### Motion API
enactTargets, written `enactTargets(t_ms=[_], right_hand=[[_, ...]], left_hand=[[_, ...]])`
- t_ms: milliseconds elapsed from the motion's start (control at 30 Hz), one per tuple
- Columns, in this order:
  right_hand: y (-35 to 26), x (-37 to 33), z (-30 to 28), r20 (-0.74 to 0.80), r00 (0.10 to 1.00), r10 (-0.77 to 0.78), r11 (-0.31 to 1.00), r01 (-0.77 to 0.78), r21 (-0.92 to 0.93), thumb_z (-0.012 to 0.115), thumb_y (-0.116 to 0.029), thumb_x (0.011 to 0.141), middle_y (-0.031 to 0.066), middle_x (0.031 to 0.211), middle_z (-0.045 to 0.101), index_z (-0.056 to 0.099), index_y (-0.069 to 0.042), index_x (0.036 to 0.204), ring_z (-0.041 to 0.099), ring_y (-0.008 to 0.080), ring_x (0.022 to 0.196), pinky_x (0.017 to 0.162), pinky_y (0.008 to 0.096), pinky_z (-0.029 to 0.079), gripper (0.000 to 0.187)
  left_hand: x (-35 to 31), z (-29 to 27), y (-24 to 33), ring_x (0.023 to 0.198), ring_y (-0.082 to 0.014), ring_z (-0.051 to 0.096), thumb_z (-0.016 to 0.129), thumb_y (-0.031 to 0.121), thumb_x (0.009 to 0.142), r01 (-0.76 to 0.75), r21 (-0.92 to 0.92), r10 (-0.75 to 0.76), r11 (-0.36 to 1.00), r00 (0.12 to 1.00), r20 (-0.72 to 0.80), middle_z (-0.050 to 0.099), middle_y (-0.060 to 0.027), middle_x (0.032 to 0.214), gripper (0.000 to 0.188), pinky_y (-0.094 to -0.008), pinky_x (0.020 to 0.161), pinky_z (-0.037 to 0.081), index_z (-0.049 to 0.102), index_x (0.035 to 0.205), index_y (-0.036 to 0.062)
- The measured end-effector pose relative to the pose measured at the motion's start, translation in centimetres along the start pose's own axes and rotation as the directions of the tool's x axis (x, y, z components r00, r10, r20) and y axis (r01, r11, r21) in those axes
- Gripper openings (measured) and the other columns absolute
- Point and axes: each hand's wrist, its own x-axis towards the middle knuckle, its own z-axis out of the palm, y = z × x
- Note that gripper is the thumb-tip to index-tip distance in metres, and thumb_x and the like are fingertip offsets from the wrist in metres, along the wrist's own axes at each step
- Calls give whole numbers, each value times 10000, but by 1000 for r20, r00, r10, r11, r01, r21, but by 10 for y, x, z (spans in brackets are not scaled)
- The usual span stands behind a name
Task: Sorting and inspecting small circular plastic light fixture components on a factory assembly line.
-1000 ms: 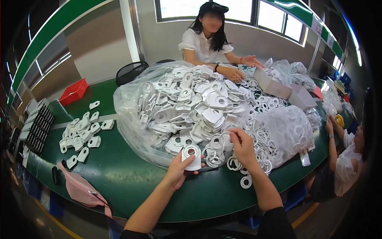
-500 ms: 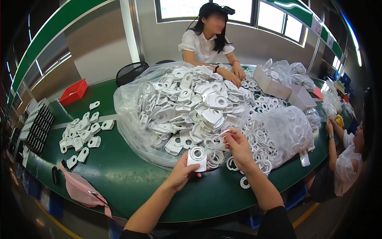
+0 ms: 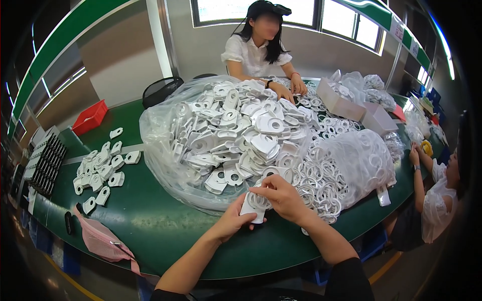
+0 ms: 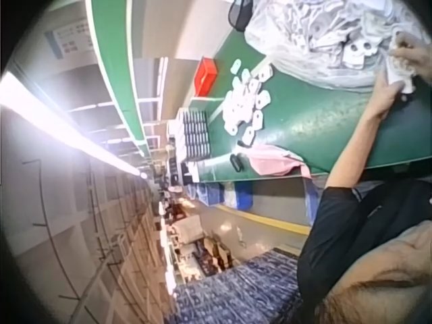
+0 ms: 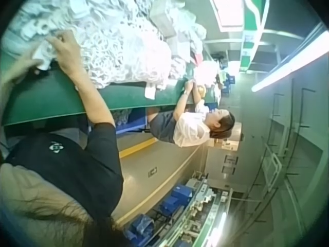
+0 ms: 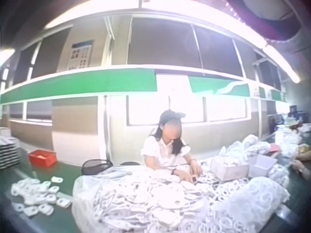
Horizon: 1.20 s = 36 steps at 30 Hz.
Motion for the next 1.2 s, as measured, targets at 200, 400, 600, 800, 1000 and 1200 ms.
enactTargets(t_ms=[200,400,600,800,1000,1200], right_hand=[[0,0,0,85,991,-103,991,110,-82,564,-26,700,62,916,509,617,-167,1046,525,247,857,678,322,469,377],[-2,-1,5,69,987,-142,983,149,-111,571,10,673,44,916,515,625,-182,1061,534,227,817,645,307,476,436],[-6,-4,9,56,996,-77,980,85,-181,574,-34,703,50,909,524,638,-160,1043,542,225,828,641,308,478,368],[-2,-3,11,10,994,-112,979,112,-171,599,-31,704,37,881,540,650,-130,1022,541,226,798,628,299,466,336],[-2,0,7,-182,982,-49,988,74,137,646,-74,766,37,810,578,677,-77,942,539,179,765,626,271,435,178],[11,-4,7,132,922,363,789,-380,484,630,-100,806,48,758,595,676,-25,897,537,110,696,623,237,411,127]], left_hand=[[0,0,1,898,-202,627,519,37,840,42,5,-42,999,997,62,545,-103,1086,543,-201,530,445,268,1322,58],[-1,2,1,883,-197,627,512,44,851,63,-15,-62,998,996,71,542,-105,1068,536,-195,522,435,255,1322,58],[0,1,-1,845,-154,624,486,83,886,65,-44,-62,997,994,85,588,-122,1011,500,-184,515,420,250,1327,72],[0,2,-8,731,-115,629,471,133,908,38,81,-39,996,999,10,624,-116,962,423,-170,474,394,305,1292,67],[-1,9,-3,724,-118,640,499,124,887,-6,112,14,994,998,-69,615,-62,936,369,-170,436,383,388,1230,45],[-3,9,-3,749,-137,645,505,122,881,-43,137,49,990,998,-45,611,-64,966,372,-171,466,406,395,1228,45]])
